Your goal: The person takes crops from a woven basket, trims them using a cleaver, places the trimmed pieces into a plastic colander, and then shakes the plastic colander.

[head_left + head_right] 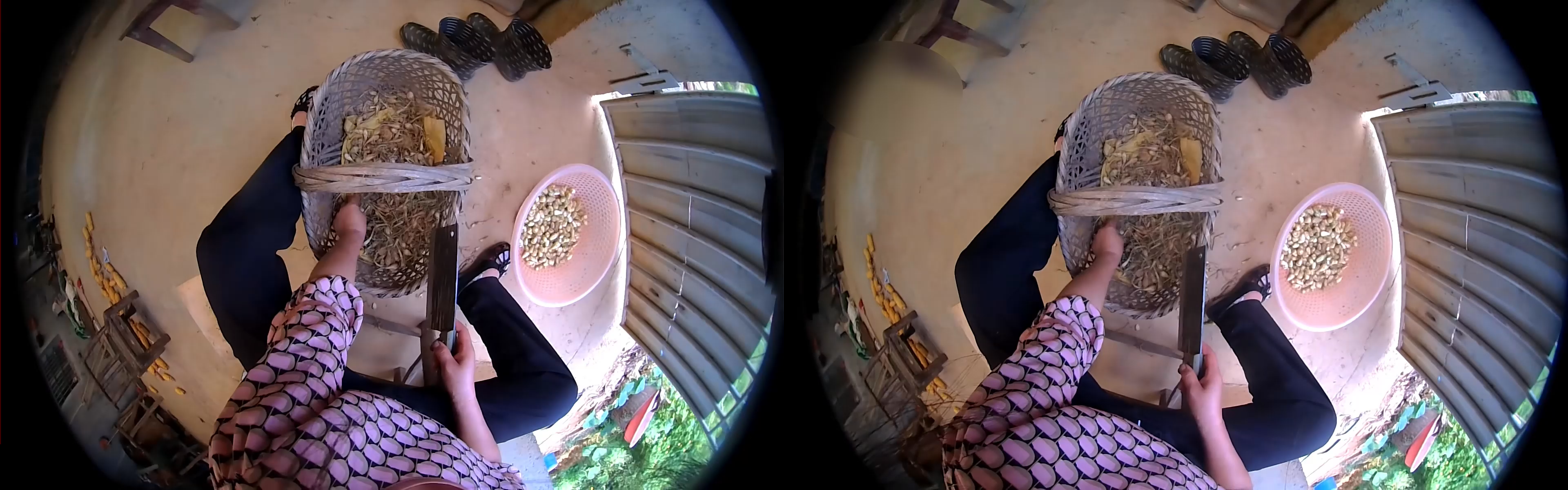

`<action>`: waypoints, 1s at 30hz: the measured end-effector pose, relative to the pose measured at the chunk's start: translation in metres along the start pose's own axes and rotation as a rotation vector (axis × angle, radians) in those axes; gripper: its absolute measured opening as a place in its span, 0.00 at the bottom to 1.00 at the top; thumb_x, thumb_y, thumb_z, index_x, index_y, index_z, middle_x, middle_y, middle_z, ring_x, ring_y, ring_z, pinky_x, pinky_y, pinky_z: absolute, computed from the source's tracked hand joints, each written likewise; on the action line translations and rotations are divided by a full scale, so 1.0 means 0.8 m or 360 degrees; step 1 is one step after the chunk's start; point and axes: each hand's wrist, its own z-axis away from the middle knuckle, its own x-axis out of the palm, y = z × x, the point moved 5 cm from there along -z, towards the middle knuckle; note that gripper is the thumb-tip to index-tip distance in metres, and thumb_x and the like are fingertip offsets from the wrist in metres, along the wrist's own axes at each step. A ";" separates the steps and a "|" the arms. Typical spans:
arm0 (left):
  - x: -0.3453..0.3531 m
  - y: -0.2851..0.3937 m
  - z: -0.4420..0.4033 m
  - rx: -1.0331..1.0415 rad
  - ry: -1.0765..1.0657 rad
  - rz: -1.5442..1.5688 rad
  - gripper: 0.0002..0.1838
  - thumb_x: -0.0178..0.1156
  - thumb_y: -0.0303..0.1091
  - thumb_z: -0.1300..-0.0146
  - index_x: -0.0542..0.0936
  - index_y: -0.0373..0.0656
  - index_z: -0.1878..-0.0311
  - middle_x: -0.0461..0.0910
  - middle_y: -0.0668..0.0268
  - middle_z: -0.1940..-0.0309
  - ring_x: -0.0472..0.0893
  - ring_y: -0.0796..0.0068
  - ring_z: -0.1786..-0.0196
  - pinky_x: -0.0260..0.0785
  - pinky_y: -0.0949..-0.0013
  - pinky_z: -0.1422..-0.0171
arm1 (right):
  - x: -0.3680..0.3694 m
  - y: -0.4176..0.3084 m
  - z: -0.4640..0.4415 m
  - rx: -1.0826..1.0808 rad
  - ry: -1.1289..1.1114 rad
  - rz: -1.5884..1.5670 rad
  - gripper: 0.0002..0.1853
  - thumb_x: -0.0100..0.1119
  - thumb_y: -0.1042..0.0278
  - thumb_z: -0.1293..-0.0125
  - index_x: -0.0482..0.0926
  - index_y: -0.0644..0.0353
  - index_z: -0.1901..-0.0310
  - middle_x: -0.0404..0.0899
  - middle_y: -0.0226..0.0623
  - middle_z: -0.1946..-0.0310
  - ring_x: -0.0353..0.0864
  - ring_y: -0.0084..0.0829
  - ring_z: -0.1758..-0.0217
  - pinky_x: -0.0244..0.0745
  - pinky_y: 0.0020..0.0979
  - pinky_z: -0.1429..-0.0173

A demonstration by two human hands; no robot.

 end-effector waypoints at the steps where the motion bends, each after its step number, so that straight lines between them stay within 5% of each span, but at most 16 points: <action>1: 0.013 -0.007 -0.014 0.0012 -0.0092 -0.0092 0.16 0.53 0.28 0.47 0.76 0.43 0.54 0.79 0.51 0.68 0.78 0.50 0.62 0.69 0.54 0.59 | 0.000 0.003 0.001 0.0059 -0.0005 -0.0045 0.23 0.50 0.81 0.43 0.63 0.60 0.45 0.69 0.28 0.74 0.65 0.17 0.81 0.63 0.19 0.76; 6: 0.032 -0.011 -0.018 0.0022 -0.0172 -0.0346 0.12 0.50 0.29 0.45 0.78 0.41 0.59 0.80 0.53 0.67 0.80 0.53 0.62 0.72 0.56 0.61 | 0.000 0.009 -0.002 0.0055 -0.0032 -0.0022 0.23 0.49 0.80 0.43 0.62 0.59 0.44 0.68 0.28 0.75 0.65 0.17 0.81 0.63 0.19 0.76; 8: 0.030 0.002 -0.004 0.0496 -0.0420 -0.0917 0.10 0.50 0.28 0.45 0.81 0.41 0.64 0.81 0.55 0.67 0.81 0.57 0.62 0.73 0.59 0.60 | 0.001 0.008 0.000 0.0008 -0.0076 -0.0015 0.24 0.49 0.80 0.43 0.62 0.58 0.43 0.67 0.27 0.76 0.65 0.17 0.81 0.63 0.19 0.77; 13: -0.012 0.014 -0.004 0.0709 -0.0474 -0.0887 0.08 0.53 0.28 0.46 0.82 0.42 0.66 0.82 0.60 0.69 0.81 0.65 0.66 0.72 0.66 0.63 | -0.005 0.003 0.013 -0.0152 -0.0005 0.0141 0.24 0.49 0.80 0.42 0.62 0.59 0.43 0.67 0.26 0.78 0.65 0.17 0.82 0.63 0.20 0.77; 15: -0.038 0.014 0.003 0.0373 -0.0820 0.0173 0.04 0.58 0.25 0.49 0.81 0.38 0.70 0.81 0.60 0.70 0.80 0.69 0.72 0.71 0.69 0.67 | -0.003 0.003 0.018 -0.0172 -0.0031 0.0058 0.24 0.49 0.79 0.43 0.62 0.59 0.43 0.68 0.27 0.78 0.66 0.17 0.82 0.63 0.20 0.78; 17: -0.062 0.025 0.006 0.0639 -0.0720 0.0561 0.07 0.62 0.22 0.53 0.79 0.36 0.67 0.78 0.65 0.78 0.73 0.76 0.81 0.65 0.70 0.77 | -0.002 -0.006 0.024 -0.0341 -0.0047 0.0092 0.24 0.49 0.79 0.43 0.62 0.59 0.43 0.69 0.27 0.78 0.66 0.18 0.82 0.63 0.20 0.78; 19: -0.064 0.025 0.022 -0.0033 -0.1266 0.1340 0.11 0.60 0.23 0.50 0.76 0.37 0.61 0.74 0.69 0.81 0.66 0.80 0.85 0.54 0.73 0.84 | -0.002 -0.009 0.032 -0.0343 -0.0034 0.0037 0.24 0.49 0.79 0.43 0.62 0.59 0.43 0.69 0.28 0.78 0.66 0.18 0.82 0.63 0.20 0.79; 20: -0.071 0.034 0.038 -0.0006 -0.1289 0.1493 0.12 0.55 0.24 0.45 0.73 0.40 0.55 0.71 0.70 0.81 0.58 0.83 0.87 0.45 0.77 0.85 | -0.002 -0.005 0.033 -0.0398 -0.0046 0.0012 0.25 0.50 0.79 0.43 0.62 0.58 0.43 0.67 0.27 0.79 0.65 0.18 0.83 0.62 0.20 0.80; 24: -0.093 0.060 0.100 0.0080 -0.1624 0.1847 0.11 0.45 0.26 0.40 0.73 0.43 0.55 0.72 0.71 0.77 0.56 0.83 0.87 0.46 0.77 0.85 | -0.001 0.003 0.041 -0.0383 -0.0056 -0.0040 0.24 0.50 0.79 0.43 0.62 0.55 0.44 0.64 0.25 0.84 0.63 0.18 0.86 0.59 0.21 0.83; 30: -0.114 0.081 0.166 0.0289 -0.1749 0.2200 0.15 0.48 0.20 0.44 0.73 0.47 0.54 0.71 0.72 0.77 0.56 0.85 0.86 0.46 0.80 0.83 | -0.003 0.022 0.049 -0.0528 -0.0028 0.0017 0.23 0.51 0.79 0.44 0.63 0.58 0.45 0.66 0.27 0.82 0.65 0.17 0.85 0.61 0.21 0.82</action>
